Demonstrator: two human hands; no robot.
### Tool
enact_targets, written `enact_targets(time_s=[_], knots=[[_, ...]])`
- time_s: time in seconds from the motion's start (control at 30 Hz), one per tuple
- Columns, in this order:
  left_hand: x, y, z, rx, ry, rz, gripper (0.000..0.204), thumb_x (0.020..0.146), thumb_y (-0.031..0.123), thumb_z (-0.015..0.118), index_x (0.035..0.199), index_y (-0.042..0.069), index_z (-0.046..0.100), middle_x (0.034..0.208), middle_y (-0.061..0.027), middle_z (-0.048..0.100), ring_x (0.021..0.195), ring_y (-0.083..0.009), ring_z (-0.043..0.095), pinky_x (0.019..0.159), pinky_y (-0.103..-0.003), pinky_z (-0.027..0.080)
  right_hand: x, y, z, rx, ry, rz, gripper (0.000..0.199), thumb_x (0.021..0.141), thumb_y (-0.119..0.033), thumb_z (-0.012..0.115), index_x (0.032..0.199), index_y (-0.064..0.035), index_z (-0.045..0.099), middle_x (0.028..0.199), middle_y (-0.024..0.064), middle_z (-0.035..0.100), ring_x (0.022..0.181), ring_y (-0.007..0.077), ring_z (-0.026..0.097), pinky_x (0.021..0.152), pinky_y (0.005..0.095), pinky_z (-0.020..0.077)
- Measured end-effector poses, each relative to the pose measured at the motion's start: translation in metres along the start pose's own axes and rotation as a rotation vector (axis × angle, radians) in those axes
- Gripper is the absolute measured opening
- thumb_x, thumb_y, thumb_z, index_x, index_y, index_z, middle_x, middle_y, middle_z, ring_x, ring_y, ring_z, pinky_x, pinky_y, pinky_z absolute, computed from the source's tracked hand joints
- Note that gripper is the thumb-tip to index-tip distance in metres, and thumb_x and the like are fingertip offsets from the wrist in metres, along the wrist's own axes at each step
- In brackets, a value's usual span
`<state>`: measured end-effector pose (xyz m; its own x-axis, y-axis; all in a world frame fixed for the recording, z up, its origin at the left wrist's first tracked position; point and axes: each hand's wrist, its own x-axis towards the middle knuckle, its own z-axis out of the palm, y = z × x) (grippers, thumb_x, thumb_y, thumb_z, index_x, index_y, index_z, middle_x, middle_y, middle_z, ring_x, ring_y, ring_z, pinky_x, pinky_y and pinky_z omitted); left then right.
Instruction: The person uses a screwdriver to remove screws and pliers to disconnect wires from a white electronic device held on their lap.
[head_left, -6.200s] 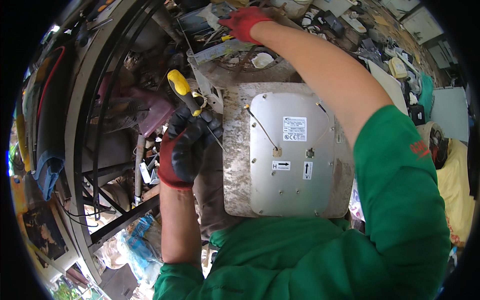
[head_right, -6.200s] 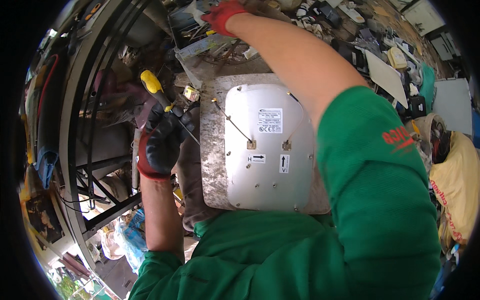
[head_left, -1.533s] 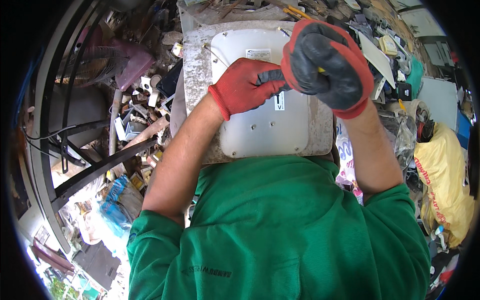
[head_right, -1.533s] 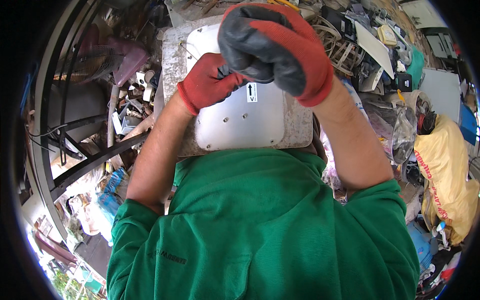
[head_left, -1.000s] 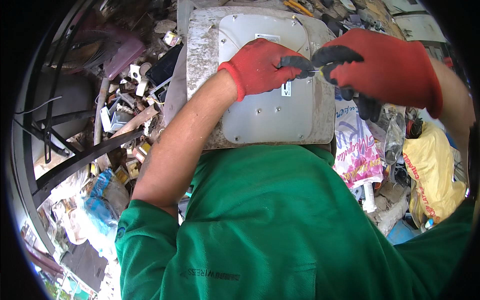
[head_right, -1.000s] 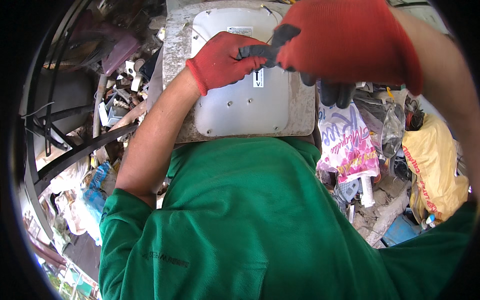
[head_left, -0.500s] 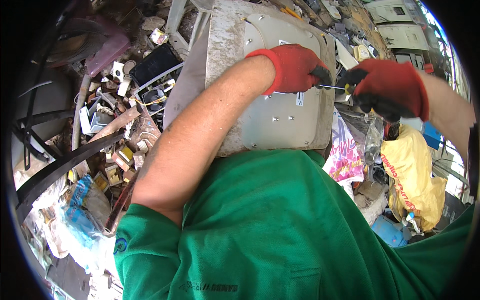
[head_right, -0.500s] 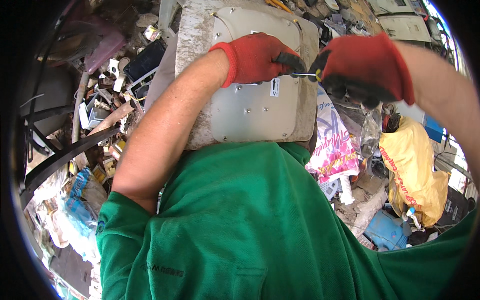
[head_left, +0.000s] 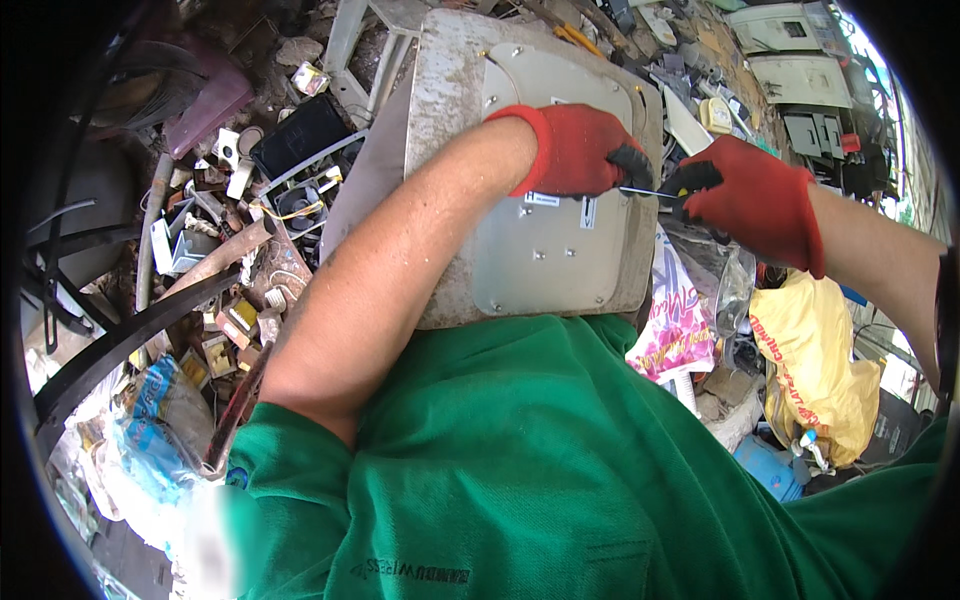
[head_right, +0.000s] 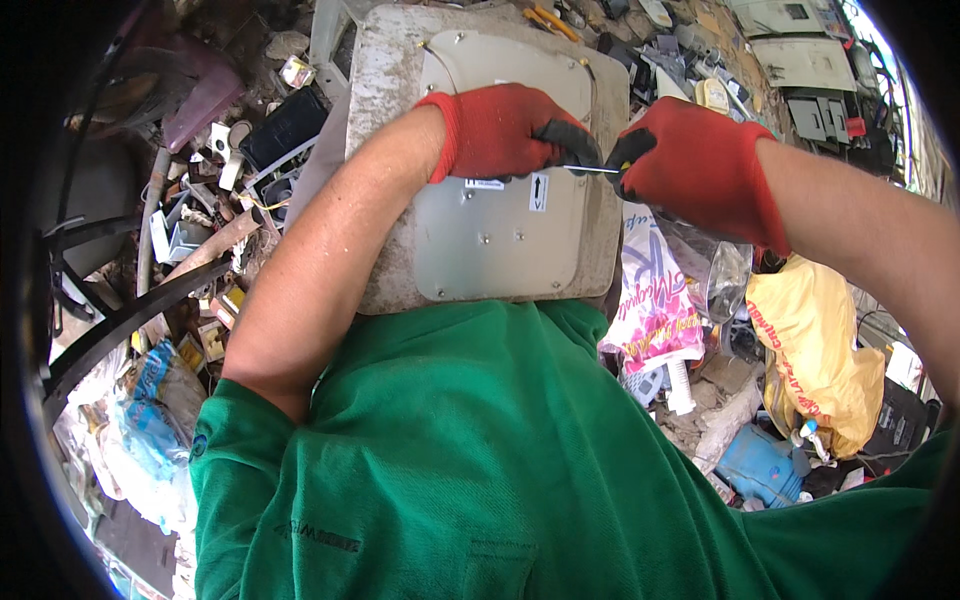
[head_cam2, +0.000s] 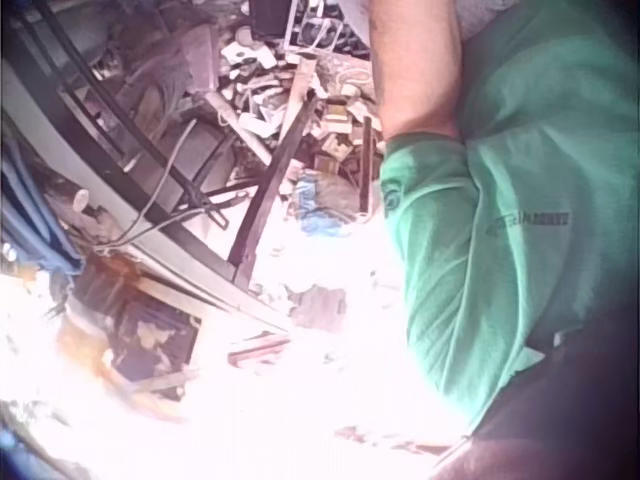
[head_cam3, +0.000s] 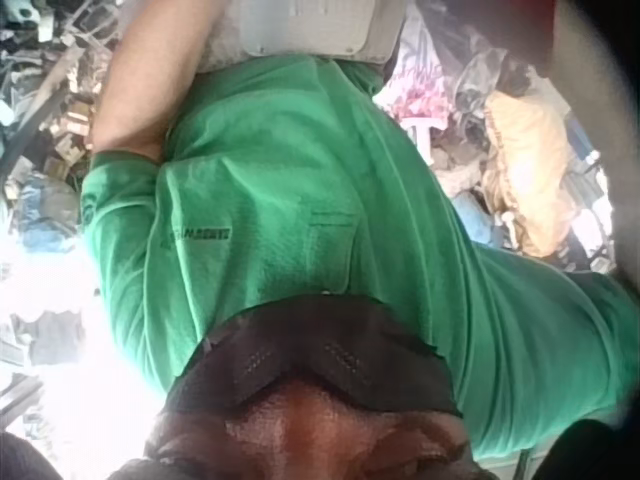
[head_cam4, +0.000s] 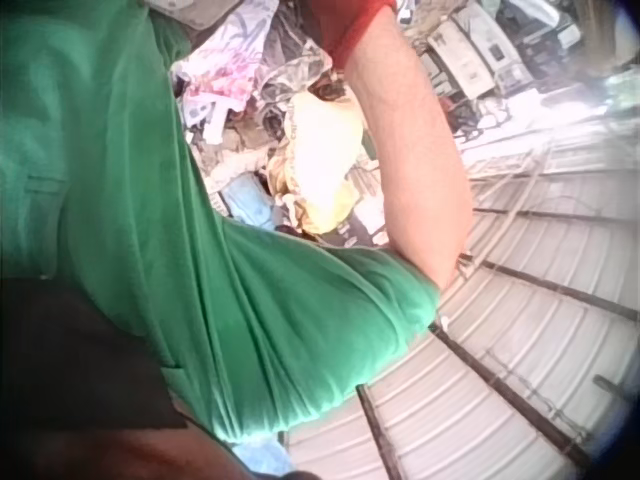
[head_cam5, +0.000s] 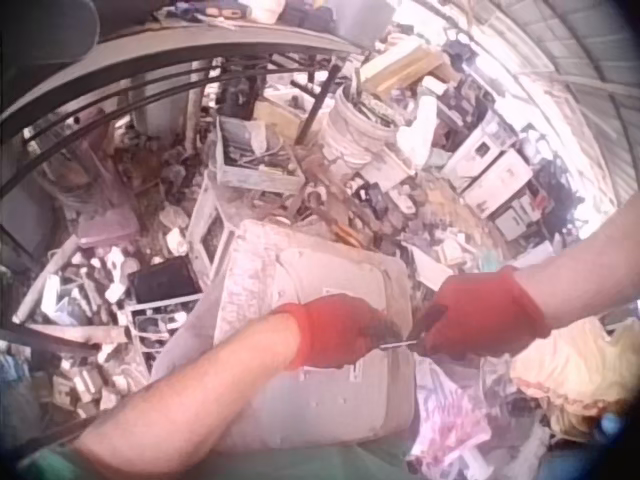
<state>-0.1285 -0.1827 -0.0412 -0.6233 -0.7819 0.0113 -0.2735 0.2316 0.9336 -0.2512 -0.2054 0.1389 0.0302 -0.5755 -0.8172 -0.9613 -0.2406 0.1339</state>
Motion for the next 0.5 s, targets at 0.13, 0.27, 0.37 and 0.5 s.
enact_targets(time_s=[0.13, 0.27, 0.37, 0.5], knots=[[-0.003, 0.001, -0.002, 0.017, 0.017, -0.030, 0.037, 0.093, 0.011, 0.053, 0.123, 0.022, 0.073, 0.079, -0.0052, 0.070, 0.067, -0.0151, 0.066, 0.067, -0.034, 0.054, 0.002, -0.004, -0.006, -0.074, -0.021, -0.056, 0.027, 0.088, -0.014, 0.062, 0.113, -0.0077, 0.072, 0.098, 0.0138, 0.073, 0.083, 0.0261, 0.072, 0.073, 0.0403, 0.0564], [0.000, -0.003, -0.002, -0.017, 0.004, -0.030, 0.032, 0.094, 0.013, 0.055, 0.120, 0.020, 0.073, 0.080, -0.0061, 0.070, 0.066, -0.0171, 0.065, 0.067, -0.035, 0.054, 0.001, 0.026, 0.017, -0.900, 0.369, -0.553, 0.025, 0.088, -0.016, 0.065, 0.111, -0.0115, 0.074, 0.084, 0.0131, 0.070, 0.070, 0.0292, 0.070, 0.059, 0.0437, 0.0534], [-0.002, -0.004, -0.001, 0.035, 0.092, 0.043, 0.028, 0.095, 0.016, 0.057, 0.118, 0.018, 0.073, 0.080, -0.0074, 0.070, 0.066, -0.0205, 0.065, 0.067, -0.038, 0.054, 0.011, 0.046, 0.022, -1.103, 0.432, -0.602, 0.029, 0.087, -0.027, 0.071, 0.113, -0.0142, 0.073, 0.075, 0.0108, 0.067, 0.064, 0.0308, 0.067, 0.058, 0.0444, 0.0532], [-0.009, 0.002, -0.001, 0.091, 0.073, 0.008, 0.025, 0.095, 0.019, 0.060, 0.116, 0.017, 0.074, 0.081, -0.0087, 0.070, 0.070, -0.0230, 0.066, 0.070, -0.037, 0.054, 0.010, 0.042, 0.016, -0.987, 0.339, -0.551, 0.036, 0.087, -0.030, 0.072, 0.119, -0.0131, 0.069, 0.087, 0.0110, 0.070, 0.072, 0.0340, 0.068, 0.068, 0.0458, 0.0543]])
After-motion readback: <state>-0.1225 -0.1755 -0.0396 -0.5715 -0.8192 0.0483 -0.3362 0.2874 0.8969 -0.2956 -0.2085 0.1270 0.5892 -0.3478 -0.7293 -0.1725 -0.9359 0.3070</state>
